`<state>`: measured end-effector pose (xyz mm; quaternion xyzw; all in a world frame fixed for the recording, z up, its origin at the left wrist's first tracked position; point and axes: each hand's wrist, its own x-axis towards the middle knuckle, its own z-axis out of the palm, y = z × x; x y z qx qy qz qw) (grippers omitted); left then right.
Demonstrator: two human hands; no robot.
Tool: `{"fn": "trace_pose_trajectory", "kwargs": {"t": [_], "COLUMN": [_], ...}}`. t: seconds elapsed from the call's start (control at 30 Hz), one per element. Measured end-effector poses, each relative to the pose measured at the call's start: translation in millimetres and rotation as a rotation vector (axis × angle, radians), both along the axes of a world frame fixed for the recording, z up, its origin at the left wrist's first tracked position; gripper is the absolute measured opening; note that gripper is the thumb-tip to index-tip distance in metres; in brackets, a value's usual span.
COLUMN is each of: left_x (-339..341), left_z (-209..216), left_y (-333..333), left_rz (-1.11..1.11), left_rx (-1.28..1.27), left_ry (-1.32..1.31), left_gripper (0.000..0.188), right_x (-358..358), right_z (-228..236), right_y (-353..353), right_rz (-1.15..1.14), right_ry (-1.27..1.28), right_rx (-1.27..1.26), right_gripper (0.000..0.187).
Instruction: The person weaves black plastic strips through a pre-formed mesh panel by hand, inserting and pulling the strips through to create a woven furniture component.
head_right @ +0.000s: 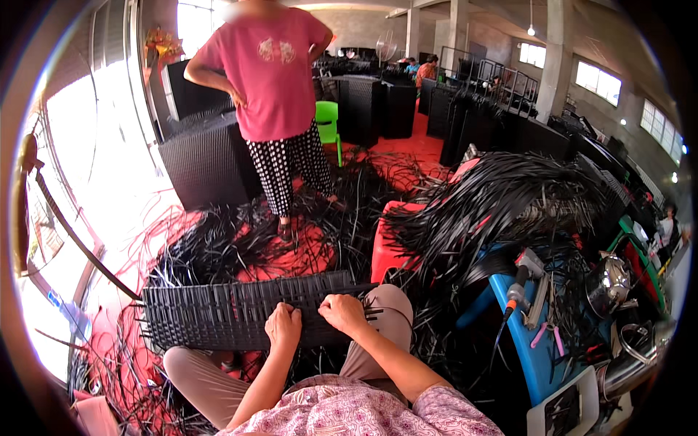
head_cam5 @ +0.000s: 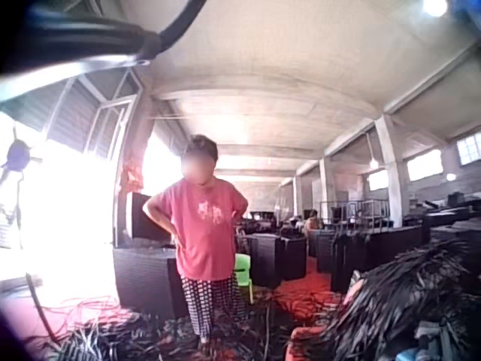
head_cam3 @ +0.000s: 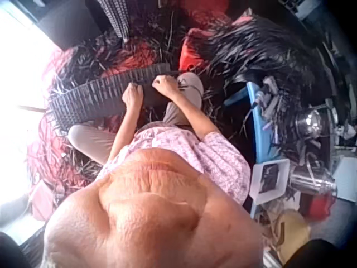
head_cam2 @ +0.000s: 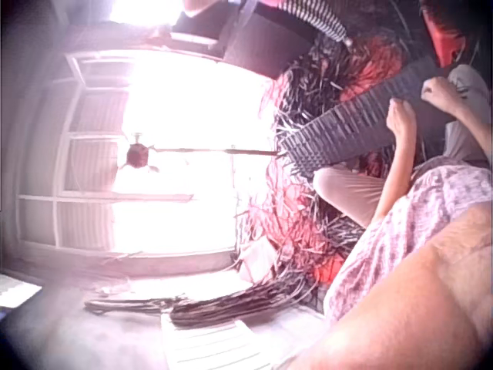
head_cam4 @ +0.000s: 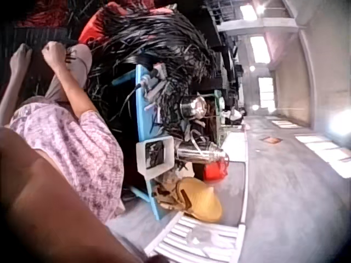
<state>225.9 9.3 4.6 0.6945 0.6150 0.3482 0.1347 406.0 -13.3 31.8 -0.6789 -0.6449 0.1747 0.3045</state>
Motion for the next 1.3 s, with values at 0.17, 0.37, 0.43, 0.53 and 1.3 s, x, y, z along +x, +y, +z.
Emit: {"fn": "trace_pose_trajectory", "kwargs": {"t": [0.17,0.37,0.43,0.53,1.3], "left_x": [7.9,7.9,8.2,7.1,7.7], "left_z": [-0.6,4.7,7.3,7.4,-14.1], "left_y": [3.0,9.1,8.8,7.1,-8.4], "left_rz": [-0.030,-0.008,0.002,-0.010,-0.049], "left_rx": [0.003,-0.104,-0.089,-0.058,0.026], "left_ry": [0.066,0.019,-0.035,-0.034,-0.056], "left_gripper": [0.023,0.026,0.023,0.022,0.028], "right_x": [10.3,13.2,12.7,12.1,20.2], "right_z": [-10.9,-20.6,-22.1,-20.1,-20.0], "right_y": [2.5,-0.1,0.9,2.1,-2.4], "right_rz": [-0.006,-0.026,-0.032,-0.031,0.000], "right_ry": [-0.055,-0.033,-0.037,-0.036,0.016], "right_rx": [0.018,0.046,0.056,0.052,-0.023], "right_gripper": [0.024,0.024,0.023,0.021,0.022]}}
